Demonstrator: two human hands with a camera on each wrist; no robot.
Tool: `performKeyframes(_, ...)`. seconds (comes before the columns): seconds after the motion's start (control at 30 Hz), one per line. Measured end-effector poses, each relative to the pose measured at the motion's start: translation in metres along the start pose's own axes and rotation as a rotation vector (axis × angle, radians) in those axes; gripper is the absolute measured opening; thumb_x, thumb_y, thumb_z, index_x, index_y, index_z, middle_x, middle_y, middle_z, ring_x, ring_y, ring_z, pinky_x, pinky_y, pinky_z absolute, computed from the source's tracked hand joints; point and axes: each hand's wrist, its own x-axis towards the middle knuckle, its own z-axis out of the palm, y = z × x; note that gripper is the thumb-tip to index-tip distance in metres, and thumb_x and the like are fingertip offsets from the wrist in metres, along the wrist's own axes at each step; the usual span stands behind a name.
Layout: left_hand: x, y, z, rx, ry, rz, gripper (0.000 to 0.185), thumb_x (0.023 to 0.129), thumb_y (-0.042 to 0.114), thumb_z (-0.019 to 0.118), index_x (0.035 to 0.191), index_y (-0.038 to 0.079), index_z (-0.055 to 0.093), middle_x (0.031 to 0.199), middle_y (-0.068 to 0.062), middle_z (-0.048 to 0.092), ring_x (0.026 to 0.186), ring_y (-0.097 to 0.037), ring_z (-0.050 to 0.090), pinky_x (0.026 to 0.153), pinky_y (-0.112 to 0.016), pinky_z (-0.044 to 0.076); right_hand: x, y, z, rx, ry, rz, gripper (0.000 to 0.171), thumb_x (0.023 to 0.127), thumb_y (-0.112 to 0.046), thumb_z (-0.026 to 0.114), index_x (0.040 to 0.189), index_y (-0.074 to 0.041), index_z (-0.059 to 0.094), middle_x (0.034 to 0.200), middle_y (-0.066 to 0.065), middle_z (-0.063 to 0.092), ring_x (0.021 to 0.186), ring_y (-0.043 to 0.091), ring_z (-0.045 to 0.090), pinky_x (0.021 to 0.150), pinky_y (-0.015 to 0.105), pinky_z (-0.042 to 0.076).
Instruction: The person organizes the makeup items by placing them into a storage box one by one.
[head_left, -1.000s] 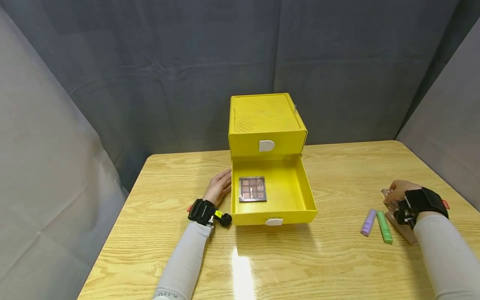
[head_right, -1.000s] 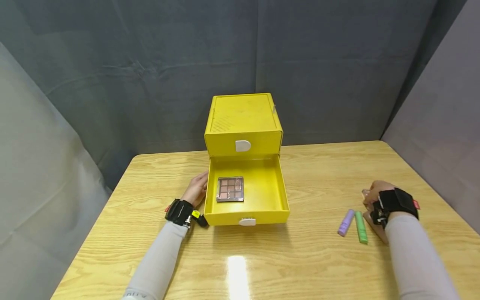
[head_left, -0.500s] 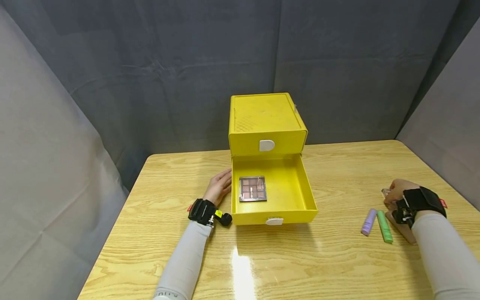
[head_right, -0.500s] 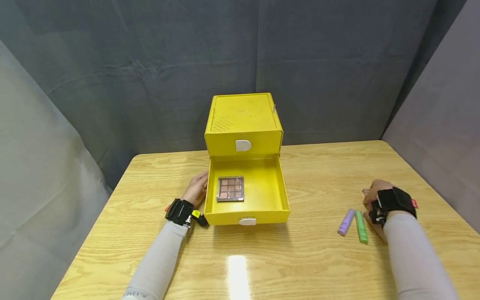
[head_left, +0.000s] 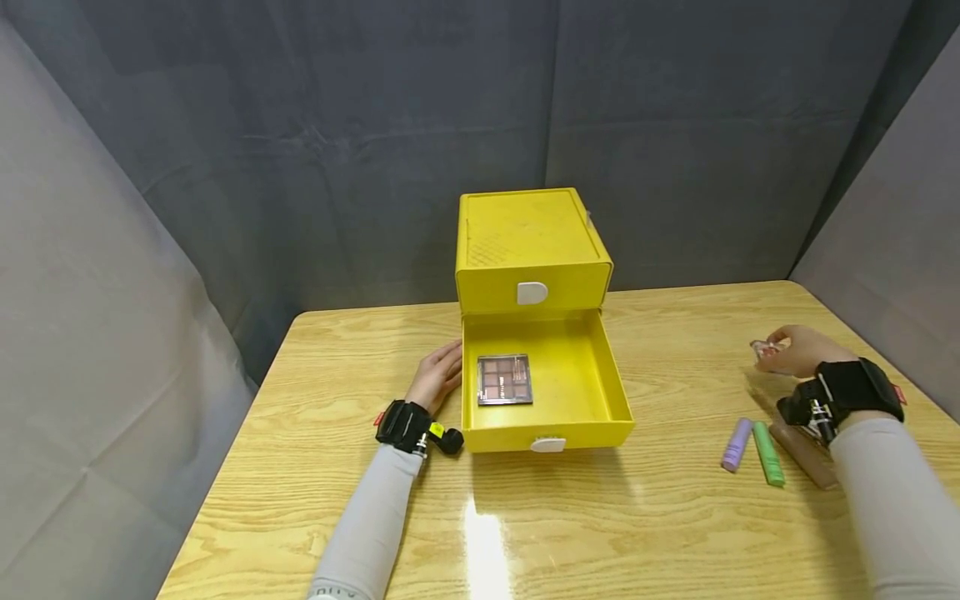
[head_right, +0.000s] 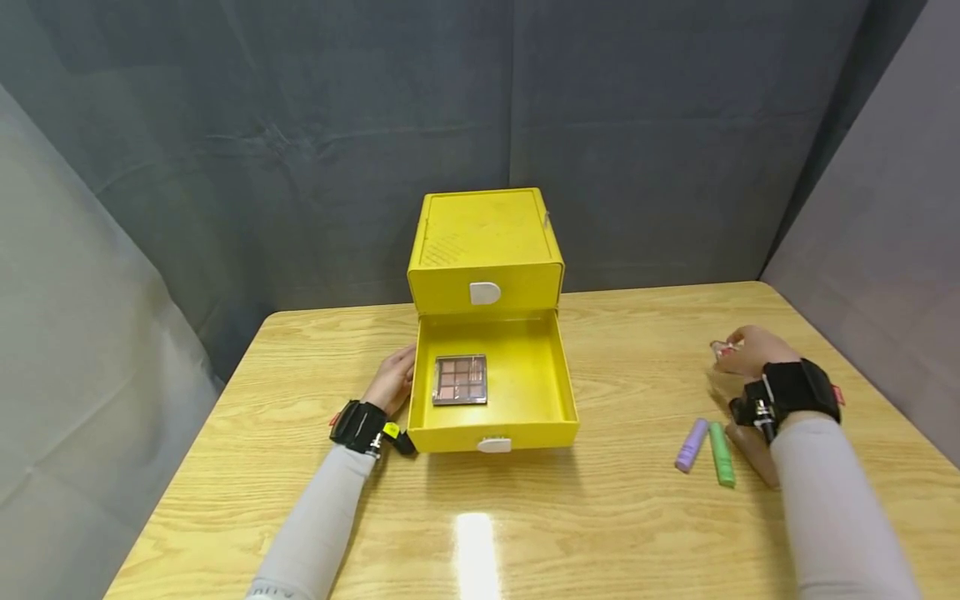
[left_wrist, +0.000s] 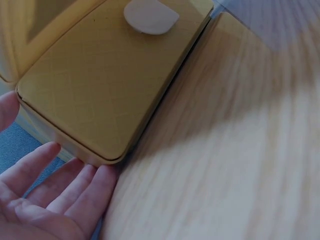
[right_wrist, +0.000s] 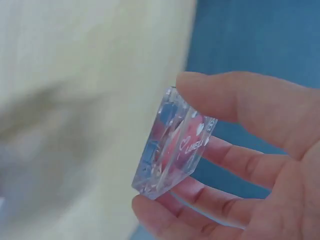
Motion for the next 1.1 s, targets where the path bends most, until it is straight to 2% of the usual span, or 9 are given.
performKeyframes(0.13, -0.001, 0.0, 0.0, -0.004, 0.004, 0.002, 0.052, 0.093, 0.023, 0.054, 0.137, 0.0, 0.039, 0.137, -0.016, 0.043, 0.122, -0.026, 0.046, 0.098, -0.034, 0.041, -0.011, -0.037, -0.017, 0.001, 0.079, -0.094, 0.067, 0.082, -0.024, 0.064, 0.12, 0.022, 0.033, 0.091, 0.028, 0.049, 0.077, 0.032, 0.05, 0.06, 0.033, 0.042)
performKeyframes(0.27, -0.002, 0.001, 0.0, -0.009, 0.014, 0.001, 0.052, 0.093, 0.023, 0.055, 0.137, 0.0, 0.038, 0.137, -0.016, 0.043, 0.122, -0.026, 0.046, 0.098, -0.033, 0.041, -0.021, -0.076, -0.034, -0.004, 0.125, -0.172, 0.064, 0.085, -0.021, 0.064, 0.125, 0.018, 0.033, 0.102, 0.034, 0.045, 0.08, 0.033, 0.049, 0.061, 0.033, 0.04)
performKeyframes(0.37, -0.002, 0.002, 0.001, -0.009, 0.012, 0.0, 0.053, 0.093, 0.023, 0.055, 0.137, -0.001, 0.038, 0.138, -0.016, 0.042, 0.122, -0.026, 0.045, 0.098, -0.034, 0.041, -0.029, -0.103, -0.042, -0.011, 0.164, -0.229, 0.061, 0.085, -0.019, 0.065, 0.126, 0.015, 0.036, 0.106, 0.034, 0.045, 0.079, 0.03, 0.05, 0.058, 0.032, 0.041)
performKeyframes(0.47, -0.002, 0.003, 0.001, -0.008, 0.004, 0.005, 0.053, 0.093, 0.023, 0.054, 0.137, -0.001, 0.037, 0.138, -0.017, 0.041, 0.123, -0.027, 0.045, 0.099, -0.035, 0.041, -0.036, -0.129, -0.047, -0.028, 0.204, -0.309, 0.055, 0.084, -0.014, 0.066, 0.126, 0.012, 0.04, 0.103, 0.028, 0.049, 0.08, 0.029, 0.051, 0.059, 0.033, 0.043)
performKeyframes(0.6, -0.002, 0.004, 0.001, -0.011, 0.005, 0.004, 0.053, 0.093, 0.023, 0.055, 0.137, -0.001, 0.037, 0.138, -0.016, 0.042, 0.123, -0.027, 0.045, 0.098, -0.034, 0.041, -0.048, -0.162, -0.052, -0.07, 0.234, -0.389, 0.052, 0.084, -0.011, 0.066, 0.126, 0.007, 0.043, 0.105, 0.023, 0.048, 0.088, 0.03, 0.047, 0.065, 0.036, 0.043)
performKeyframes(0.8, -0.002, 0.003, 0.0, -0.009, 0.004, 0.003, 0.054, 0.093, 0.022, 0.055, 0.138, -0.002, 0.036, 0.138, -0.016, 0.041, 0.123, -0.026, 0.045, 0.097, -0.033, 0.042, -0.065, -0.203, -0.054, -0.072, 0.213, -0.477, 0.048, 0.083, -0.01, 0.066, 0.126, 0.0, 0.047, 0.113, 0.018, 0.044, 0.091, 0.027, 0.045, 0.069, 0.034, 0.045)
performKeyframes(1.1, -0.002, 0.002, 0.003, -0.007, 0.02, -0.008, 0.052, 0.093, 0.022, 0.055, 0.137, 0.0, 0.039, 0.137, -0.015, 0.044, 0.121, -0.025, 0.047, 0.097, -0.032, 0.043, -0.071, -0.238, -0.042, -0.071, 0.129, -0.64, 0.044, 0.081, -0.006, 0.068, 0.121, -0.004, 0.052, 0.117, 0.014, 0.047, 0.094, 0.024, 0.047, 0.083, 0.044, 0.047)
